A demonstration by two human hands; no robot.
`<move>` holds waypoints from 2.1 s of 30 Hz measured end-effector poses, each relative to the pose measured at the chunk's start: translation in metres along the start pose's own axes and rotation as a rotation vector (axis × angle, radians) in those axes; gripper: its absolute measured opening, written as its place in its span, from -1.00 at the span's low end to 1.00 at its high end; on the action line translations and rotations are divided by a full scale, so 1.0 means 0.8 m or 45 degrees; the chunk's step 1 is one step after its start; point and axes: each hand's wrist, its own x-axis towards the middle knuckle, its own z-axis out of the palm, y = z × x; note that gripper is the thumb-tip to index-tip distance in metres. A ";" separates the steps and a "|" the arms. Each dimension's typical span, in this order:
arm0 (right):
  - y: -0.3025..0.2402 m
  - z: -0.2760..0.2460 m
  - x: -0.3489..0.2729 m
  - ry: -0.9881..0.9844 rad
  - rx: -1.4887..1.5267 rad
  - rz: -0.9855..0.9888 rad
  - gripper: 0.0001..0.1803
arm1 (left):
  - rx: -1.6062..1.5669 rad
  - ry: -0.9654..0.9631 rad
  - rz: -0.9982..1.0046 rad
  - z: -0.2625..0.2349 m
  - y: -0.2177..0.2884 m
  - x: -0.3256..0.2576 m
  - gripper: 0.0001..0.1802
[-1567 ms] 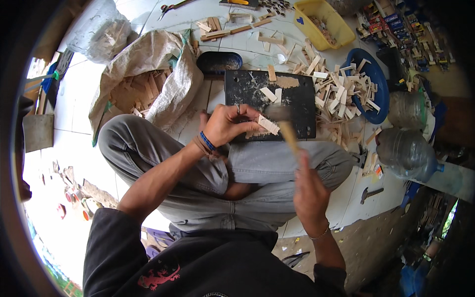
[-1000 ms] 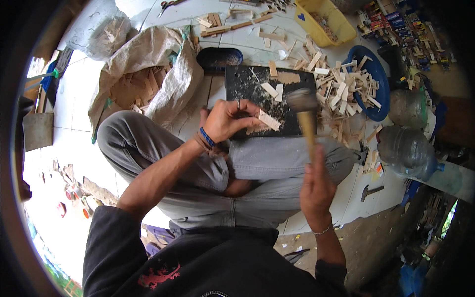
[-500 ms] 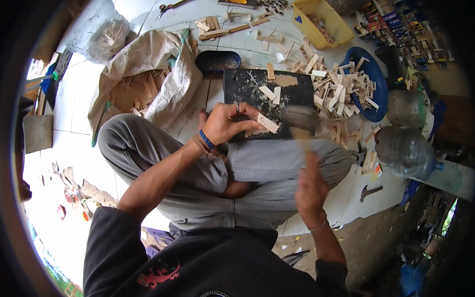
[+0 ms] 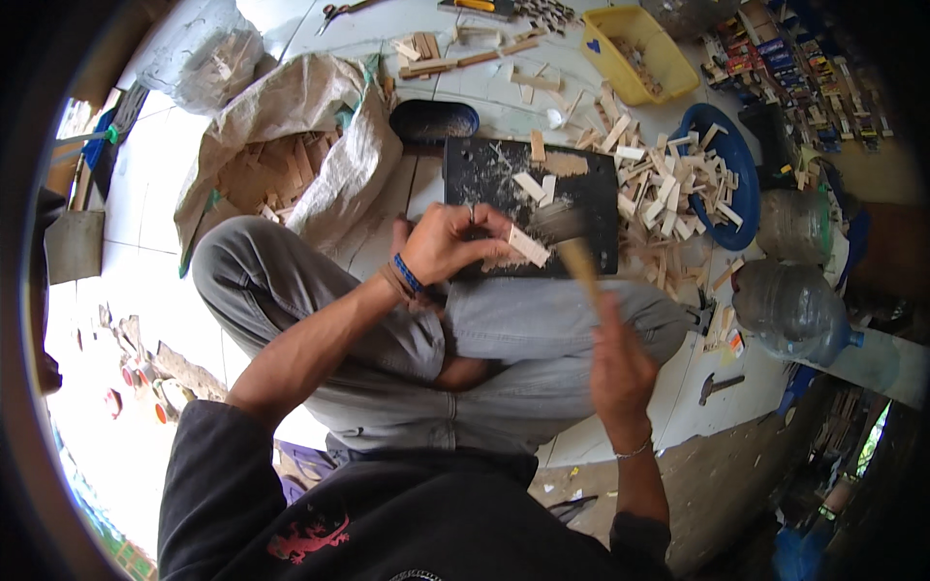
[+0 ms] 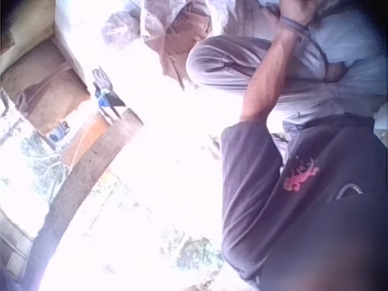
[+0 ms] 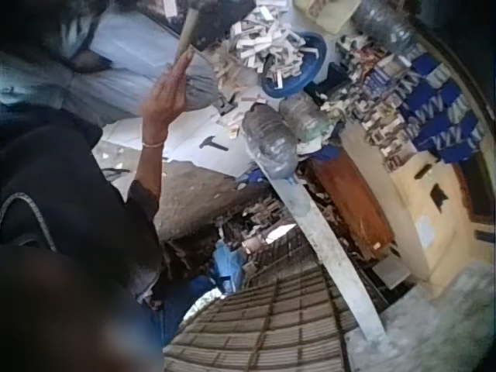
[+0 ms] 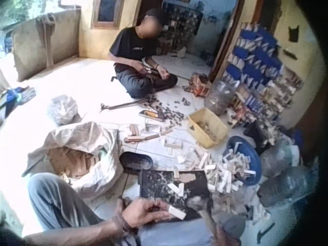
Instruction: The person sits on the floor and repeatedly picks up small wooden pieces from a sack. They place each piece on a black cutting board and use a hammer to split or shape the wood, then set the finished pieces aside. Another person works nearby on a similar task.
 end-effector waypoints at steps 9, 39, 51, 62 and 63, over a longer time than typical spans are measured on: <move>0.005 0.009 0.002 -0.230 -0.083 0.022 -0.41 | -0.094 -0.042 -0.025 0.002 0.001 -0.003 -0.72; 0.025 0.049 0.052 0.081 0.038 0.505 -0.40 | 0.260 -0.081 0.091 -0.006 0.005 -0.001 -0.50; 0.035 0.081 0.072 0.153 -0.403 0.356 -0.55 | -0.304 -0.026 -0.333 -0.037 0.027 0.009 -0.77; 0.017 0.172 0.160 0.137 0.019 0.283 -0.62 | -0.246 0.093 -0.292 -0.044 0.032 0.014 -0.18; 0.017 0.177 0.163 0.120 0.006 0.307 -0.64 | -0.221 0.090 -0.259 -0.044 0.030 0.016 -0.19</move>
